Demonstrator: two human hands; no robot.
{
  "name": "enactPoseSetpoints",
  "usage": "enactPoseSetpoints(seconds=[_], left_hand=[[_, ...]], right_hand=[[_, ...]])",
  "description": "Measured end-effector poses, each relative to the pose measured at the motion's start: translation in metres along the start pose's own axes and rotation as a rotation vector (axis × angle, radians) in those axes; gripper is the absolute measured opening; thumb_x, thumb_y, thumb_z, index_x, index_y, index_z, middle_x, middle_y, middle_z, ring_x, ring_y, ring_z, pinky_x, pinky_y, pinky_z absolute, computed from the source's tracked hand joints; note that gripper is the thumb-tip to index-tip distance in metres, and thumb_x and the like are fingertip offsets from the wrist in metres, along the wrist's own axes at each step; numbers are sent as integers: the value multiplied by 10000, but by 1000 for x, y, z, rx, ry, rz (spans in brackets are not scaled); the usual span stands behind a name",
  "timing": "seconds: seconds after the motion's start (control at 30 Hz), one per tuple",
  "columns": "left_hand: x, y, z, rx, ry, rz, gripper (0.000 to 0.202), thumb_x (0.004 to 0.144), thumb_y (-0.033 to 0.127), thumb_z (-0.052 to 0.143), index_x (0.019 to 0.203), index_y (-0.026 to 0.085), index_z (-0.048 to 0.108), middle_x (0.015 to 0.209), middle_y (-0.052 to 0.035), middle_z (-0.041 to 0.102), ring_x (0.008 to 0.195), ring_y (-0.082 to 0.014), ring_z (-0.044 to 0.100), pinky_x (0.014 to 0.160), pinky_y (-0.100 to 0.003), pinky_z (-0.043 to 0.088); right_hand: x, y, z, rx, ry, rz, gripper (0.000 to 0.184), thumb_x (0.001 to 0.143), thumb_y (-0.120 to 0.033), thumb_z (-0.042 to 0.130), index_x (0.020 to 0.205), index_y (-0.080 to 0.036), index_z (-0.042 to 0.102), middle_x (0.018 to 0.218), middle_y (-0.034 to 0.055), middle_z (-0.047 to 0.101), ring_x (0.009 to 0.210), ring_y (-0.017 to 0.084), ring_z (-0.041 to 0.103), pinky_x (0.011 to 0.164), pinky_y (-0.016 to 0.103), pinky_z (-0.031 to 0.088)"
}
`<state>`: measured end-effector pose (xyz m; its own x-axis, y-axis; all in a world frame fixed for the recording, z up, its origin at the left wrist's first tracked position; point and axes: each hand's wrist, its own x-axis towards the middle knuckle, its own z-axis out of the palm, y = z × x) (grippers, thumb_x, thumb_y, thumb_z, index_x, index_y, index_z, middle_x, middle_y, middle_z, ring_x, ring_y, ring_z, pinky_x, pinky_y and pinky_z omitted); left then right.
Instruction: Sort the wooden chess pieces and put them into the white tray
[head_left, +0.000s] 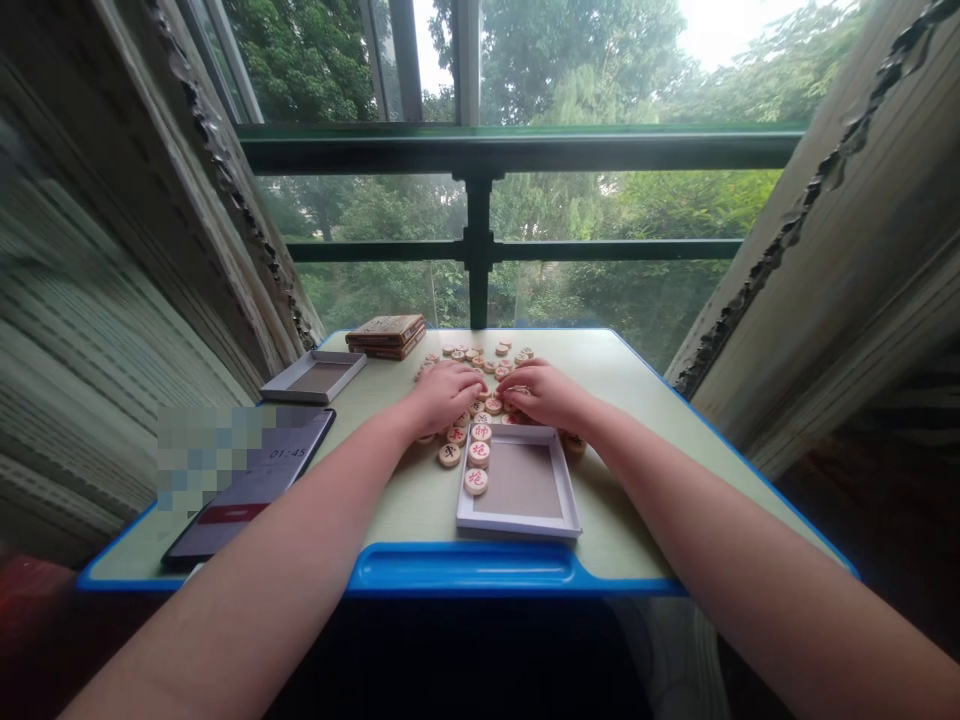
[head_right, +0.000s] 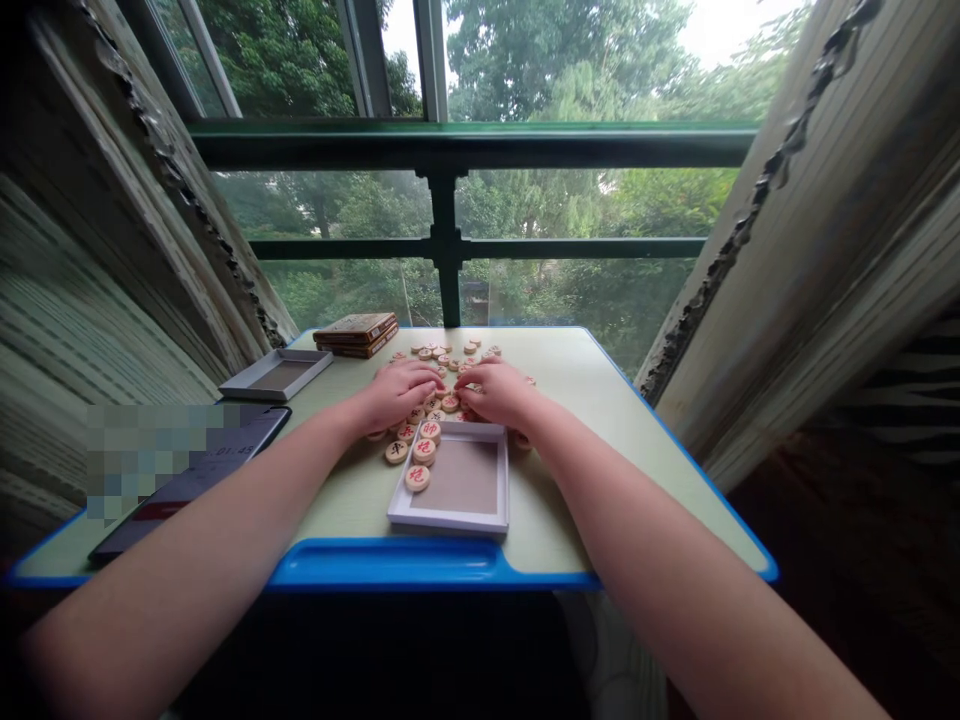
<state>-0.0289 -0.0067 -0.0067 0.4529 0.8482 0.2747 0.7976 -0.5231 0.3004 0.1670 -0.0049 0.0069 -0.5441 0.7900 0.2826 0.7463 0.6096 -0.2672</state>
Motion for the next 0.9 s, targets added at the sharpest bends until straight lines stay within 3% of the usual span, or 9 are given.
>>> enactPoseSetpoints(seconds=[0.13, 0.23, 0.4, 0.53, 0.63, 0.77, 0.9], left_hand=[[0, -1, -2, 44, -36, -12, 367, 882, 350, 345, 950, 225, 683, 1110, -48, 651, 1103, -261, 502, 1013, -452, 299], [0, -1, -3, 45, -57, -38, 373, 893, 335, 318, 955, 222, 668, 1121, -52, 653, 1151, -254, 488, 1025, -436, 285], [0, -3, -1, 8, 17, -33, 359, 873, 368, 362, 1032, 202, 638, 1142, -72, 633, 1097, -245, 516, 987, -417, 340], [0, -3, -1, 22, 15, 9, 373, 878, 380, 348, 915, 218, 681, 1072, -54, 656, 1076, -243, 516, 991, -407, 333], [-1, -1, -3, 20, 1, -23, 394, 893, 362, 305, 878, 194, 661, 974, -66, 674, 984, -225, 568, 932, -381, 390], [-1, -1, -4, -16, 66, -115, 327, 884, 291, 311, 970, 174, 604, 1054, -88, 656, 995, -218, 579, 892, -355, 434], [-2, -8, -1, 22, 83, -217, 307, 819, 200, 382, 1033, 189, 602, 1086, -82, 654, 1003, -222, 587, 886, -347, 454]], right_hand=[[0, -2, -2, -16, 9, -8, 230, 837, -298, 526, 871, -201, 732, 1018, 42, 692, 1016, 214, 540, 976, 353, 341], [-2, -4, -3, 3, -41, 26, 233, 821, -358, 553, 873, -220, 734, 973, 34, 706, 1074, 236, 506, 956, 348, 364], [-5, -3, -4, 84, -19, -33, 237, 818, -364, 564, 886, -208, 728, 972, 35, 705, 1066, 218, 522, 956, 327, 372], [-7, -4, -7, 97, -84, -73, 272, 822, -405, 547, 890, -217, 732, 946, 34, 706, 1048, 225, 526, 940, 345, 380], [-7, -6, -9, 79, -89, -57, 228, 808, -355, 563, 853, -212, 734, 932, 37, 710, 1059, 231, 522, 938, 341, 390], [-6, -4, -10, 68, -30, -41, 168, 769, -235, 577, 822, -198, 732, 1023, 39, 691, 1063, 215, 539, 974, 326, 376], [-6, -1, -7, 27, -66, -27, 217, 790, -282, 564, 925, -215, 721, 1096, 43, 666, 1103, 225, 522, 992, 354, 368]])
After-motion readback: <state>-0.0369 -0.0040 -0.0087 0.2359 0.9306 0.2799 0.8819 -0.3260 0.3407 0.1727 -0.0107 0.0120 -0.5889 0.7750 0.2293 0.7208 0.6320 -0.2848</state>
